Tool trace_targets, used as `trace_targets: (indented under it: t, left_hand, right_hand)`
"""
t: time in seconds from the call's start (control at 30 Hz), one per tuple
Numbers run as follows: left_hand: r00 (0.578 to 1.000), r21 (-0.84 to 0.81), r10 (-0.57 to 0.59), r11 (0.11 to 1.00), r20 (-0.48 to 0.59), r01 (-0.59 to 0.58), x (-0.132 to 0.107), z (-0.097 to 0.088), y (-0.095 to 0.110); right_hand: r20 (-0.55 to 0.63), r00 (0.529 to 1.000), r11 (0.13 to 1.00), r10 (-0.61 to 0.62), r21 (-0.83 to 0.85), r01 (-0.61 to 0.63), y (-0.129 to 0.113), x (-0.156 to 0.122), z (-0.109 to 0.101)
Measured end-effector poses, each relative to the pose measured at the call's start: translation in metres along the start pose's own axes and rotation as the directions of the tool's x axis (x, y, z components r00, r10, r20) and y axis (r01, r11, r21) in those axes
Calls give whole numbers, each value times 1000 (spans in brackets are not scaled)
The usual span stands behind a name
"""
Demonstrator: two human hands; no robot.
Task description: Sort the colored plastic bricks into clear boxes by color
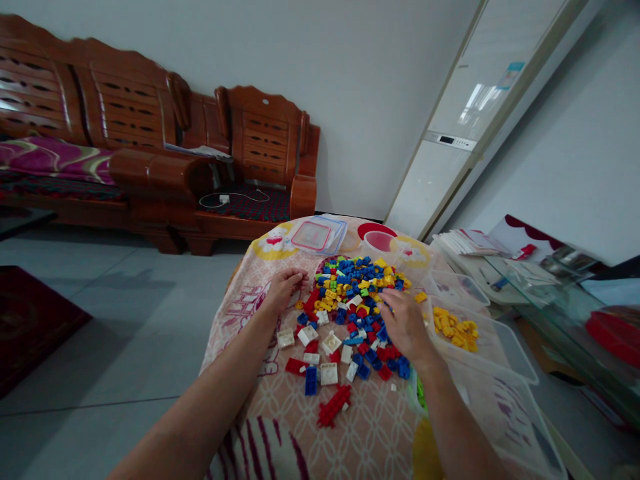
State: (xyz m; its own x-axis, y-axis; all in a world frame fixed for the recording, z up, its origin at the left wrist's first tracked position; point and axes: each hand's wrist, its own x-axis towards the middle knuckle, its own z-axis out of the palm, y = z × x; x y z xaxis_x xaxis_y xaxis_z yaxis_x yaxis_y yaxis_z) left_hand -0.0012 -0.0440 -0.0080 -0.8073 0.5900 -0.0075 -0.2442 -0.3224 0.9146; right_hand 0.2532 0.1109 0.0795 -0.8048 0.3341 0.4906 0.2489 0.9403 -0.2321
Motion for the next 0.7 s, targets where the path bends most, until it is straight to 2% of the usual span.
trace_targets:
  t: [0.07, 0.17, 0.3, 0.43, 0.7]
  left_hand:
    - [1000, 1, 1, 1000, -3, -1, 0, 0, 0]
    - [1000, 4, 3, 1000, -10, -3, 1, 0, -1]
    - [1000, 9, 4, 1000, -13, -4, 0, 0, -1]
    - [1000, 19, 8, 1000, -7, -7, -2, 1, 0]
    - [1000, 44, 17, 999, 6, -17, -3, 1, 0]
  right_hand:
    - [88, 990, 988, -107, 119, 96, -26, -1, 22]
    - [190, 953, 962, -235, 189, 199, -51, -9, 51]
    - [281, 938, 976, -202, 141, 168, -60, -20, 76]
    - [294, 948, 992, -126, 65, 112, -60, -25, 83]
    - [274, 955, 993, -118, 39, 111, -66, -24, 81]
